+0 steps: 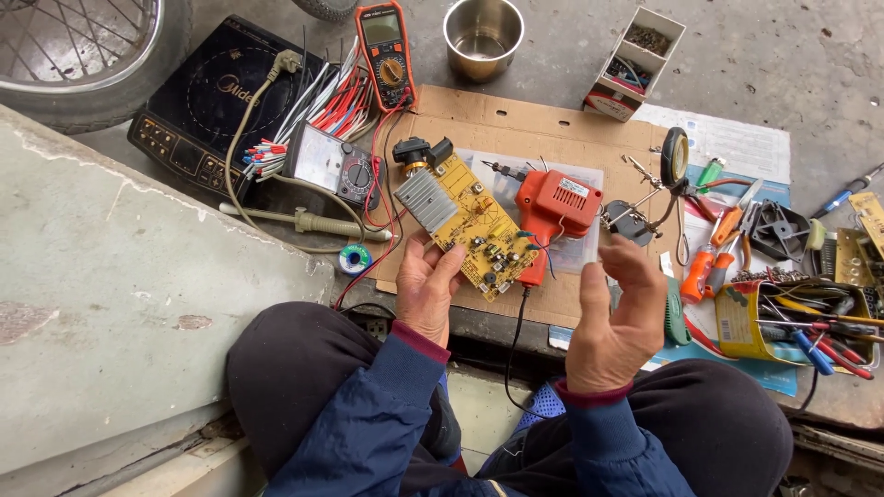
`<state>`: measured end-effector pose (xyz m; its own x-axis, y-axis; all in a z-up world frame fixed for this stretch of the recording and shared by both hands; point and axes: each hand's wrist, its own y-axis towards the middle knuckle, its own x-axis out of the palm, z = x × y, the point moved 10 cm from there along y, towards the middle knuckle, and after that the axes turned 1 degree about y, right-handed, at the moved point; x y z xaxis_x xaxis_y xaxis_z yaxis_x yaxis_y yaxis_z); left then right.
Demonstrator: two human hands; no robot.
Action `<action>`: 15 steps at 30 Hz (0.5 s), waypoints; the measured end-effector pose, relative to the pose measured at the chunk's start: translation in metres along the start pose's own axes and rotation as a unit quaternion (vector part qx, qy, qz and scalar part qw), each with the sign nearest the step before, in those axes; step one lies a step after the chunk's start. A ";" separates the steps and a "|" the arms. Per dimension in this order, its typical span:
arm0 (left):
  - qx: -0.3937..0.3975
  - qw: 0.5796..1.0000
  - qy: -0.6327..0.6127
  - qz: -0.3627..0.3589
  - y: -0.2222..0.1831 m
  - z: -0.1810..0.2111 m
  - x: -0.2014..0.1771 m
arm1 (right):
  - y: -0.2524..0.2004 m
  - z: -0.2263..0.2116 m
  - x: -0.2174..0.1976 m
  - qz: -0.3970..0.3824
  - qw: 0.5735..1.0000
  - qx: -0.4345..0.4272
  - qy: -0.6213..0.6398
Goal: A person is repairing a circuit board by inspecting, soldering, and manipulating components with various hand tools.
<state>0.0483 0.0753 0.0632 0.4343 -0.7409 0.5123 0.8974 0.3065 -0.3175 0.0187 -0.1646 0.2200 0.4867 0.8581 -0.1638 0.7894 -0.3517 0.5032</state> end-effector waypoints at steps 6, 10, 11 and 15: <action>0.007 1.000 0.015 -0.004 -0.008 0.009 0.009 | -0.005 -0.036 0.061 -0.151 0.982 -0.103 -0.046; 0.000 1.000 0.012 -0.005 -0.005 0.001 0.004 | -0.014 -0.020 0.080 -0.167 0.974 -0.136 -0.073; -0.001 1.000 0.009 -0.004 -0.005 0.001 0.004 | -0.016 -0.019 0.082 -0.169 0.971 -0.148 -0.086; -0.005 1.000 0.017 0.000 -0.007 0.004 0.008 | -0.020 -0.018 0.086 -0.171 0.962 -0.183 -0.112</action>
<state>0.0457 0.0699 0.0727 0.4307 -0.7607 0.4856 0.8967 0.2998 -0.3257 0.0379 -0.0768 0.2108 0.3233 0.7838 -0.5302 0.7529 0.1265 0.6459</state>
